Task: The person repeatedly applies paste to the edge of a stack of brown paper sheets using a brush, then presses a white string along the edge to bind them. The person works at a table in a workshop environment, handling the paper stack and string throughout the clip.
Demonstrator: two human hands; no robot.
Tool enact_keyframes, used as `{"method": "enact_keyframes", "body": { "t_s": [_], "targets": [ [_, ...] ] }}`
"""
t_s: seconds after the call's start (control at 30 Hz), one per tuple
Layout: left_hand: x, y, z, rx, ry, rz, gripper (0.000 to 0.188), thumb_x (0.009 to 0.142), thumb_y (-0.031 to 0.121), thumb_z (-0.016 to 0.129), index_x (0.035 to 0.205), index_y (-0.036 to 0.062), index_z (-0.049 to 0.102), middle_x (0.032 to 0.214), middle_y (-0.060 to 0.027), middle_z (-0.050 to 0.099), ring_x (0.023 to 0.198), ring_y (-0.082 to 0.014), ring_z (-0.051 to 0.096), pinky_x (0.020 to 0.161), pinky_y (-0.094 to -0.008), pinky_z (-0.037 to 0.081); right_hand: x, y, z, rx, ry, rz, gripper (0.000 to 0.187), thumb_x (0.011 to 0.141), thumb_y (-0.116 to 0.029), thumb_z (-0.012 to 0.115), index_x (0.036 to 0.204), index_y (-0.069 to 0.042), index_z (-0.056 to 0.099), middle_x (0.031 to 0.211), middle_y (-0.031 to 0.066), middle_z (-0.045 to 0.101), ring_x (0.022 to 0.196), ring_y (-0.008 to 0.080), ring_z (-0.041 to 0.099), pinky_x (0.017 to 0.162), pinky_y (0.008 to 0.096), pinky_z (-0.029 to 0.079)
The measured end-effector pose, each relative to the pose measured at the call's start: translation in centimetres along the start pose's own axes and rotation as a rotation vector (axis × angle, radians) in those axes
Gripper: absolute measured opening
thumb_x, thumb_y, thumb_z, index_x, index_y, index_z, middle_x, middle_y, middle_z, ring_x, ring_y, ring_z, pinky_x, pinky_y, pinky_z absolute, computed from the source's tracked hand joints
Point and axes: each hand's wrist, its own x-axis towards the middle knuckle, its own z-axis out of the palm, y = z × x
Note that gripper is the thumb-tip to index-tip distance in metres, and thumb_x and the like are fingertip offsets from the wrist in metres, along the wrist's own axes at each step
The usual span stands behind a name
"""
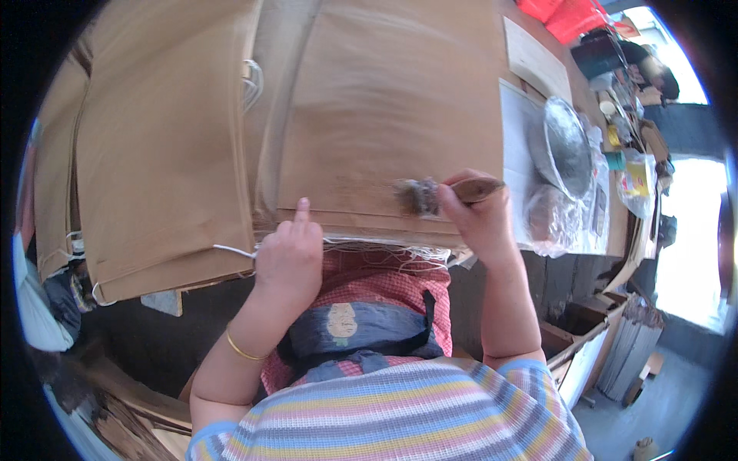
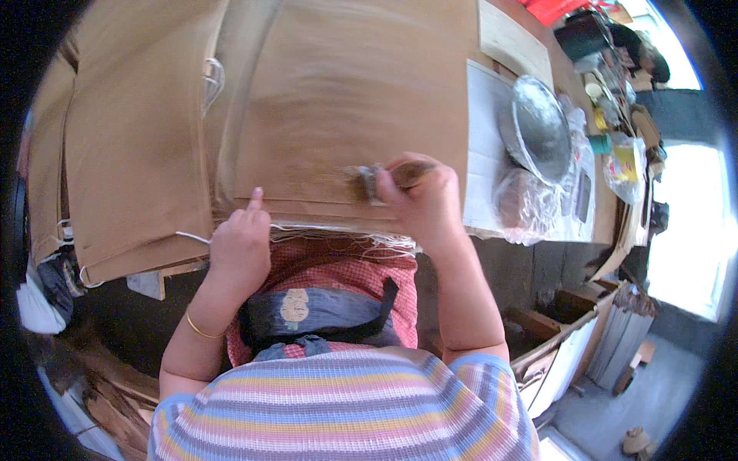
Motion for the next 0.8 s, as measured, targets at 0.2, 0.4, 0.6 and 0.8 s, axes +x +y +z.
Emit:
{"method": "enact_keyframes", "body": {
  "t_s": [0.2, 0.4, 0.6, 0.8],
  "targets": [
    [-0.1, 0.3, -0.1, 0.025, -0.015, 0.0, 0.009, 0.074, 0.003, 0.055, 0.083, 0.0013, 0.052, 0.128, -0.0239, 0.053, 0.08, -0.0287, 0.06, 0.068, -0.0389, 0.052, -0.7, 5.1, -5.2, -0.274, 0.19, 0.018, 0.019, 0.078, -0.015, 0.064, 0.071, 0.002, 0.062, 0.059, 0.0174, 0.06, 0.056, 0.0272, 0.064, 0.055, 0.0354, 0.049],
    [0.2, 0.8, -0.8, -0.009, -0.102, -0.031, 0.008, 0.087, 0.006, 0.05, 0.087, -0.0018, 0.052, 0.128, -0.0251, 0.051, 0.083, -0.0353, 0.058, 0.073, -0.0434, 0.049, -0.4, 4.5, -7.5, 0.011, 0.222, -0.075, 0.015, 0.083, -0.015, 0.064, 0.086, 0.0, 0.066, 0.07, 0.008, 0.064, 0.064, 0.0199, 0.062, 0.06, 0.0331, 0.049],
    [-0.2, 0.7, -2.0, -0.151, 0.186, 0.144, 0.006, 0.084, 0.003, 0.054, 0.079, -0.0002, 0.053, 0.112, -0.0225, 0.061, 0.071, -0.031, 0.057, 0.063, -0.039, 0.047, -6.5, 9.7, -16.4, -0.318, 0.718, -0.193, 0.019, 0.084, -0.004, 0.065, 0.102, -0.001, 0.068, 0.083, 0.0051, 0.063, 0.067, 0.015, 0.058, 0.063, 0.0274, 0.048],
    [-3.0, 4.3, -8.7, -0.789, -0.022, 0.212, 0.006, 0.07, -0.001, 0.067, 0.072, 0.0024, 0.063, 0.057, -0.0079, 0.054, 0.049, -0.0221, 0.053, 0.048, -0.0316, 0.039, -10.9, 13.1, -14.6, -0.871, 0.512, -0.38, 0.039, 0.068, 0.009, 0.058, 0.104, -0.004, 0.067, 0.101, 0.0136, 0.065, 0.091, 0.0348, 0.063, 0.079, 0.0399, 0.052]
  ]
}}
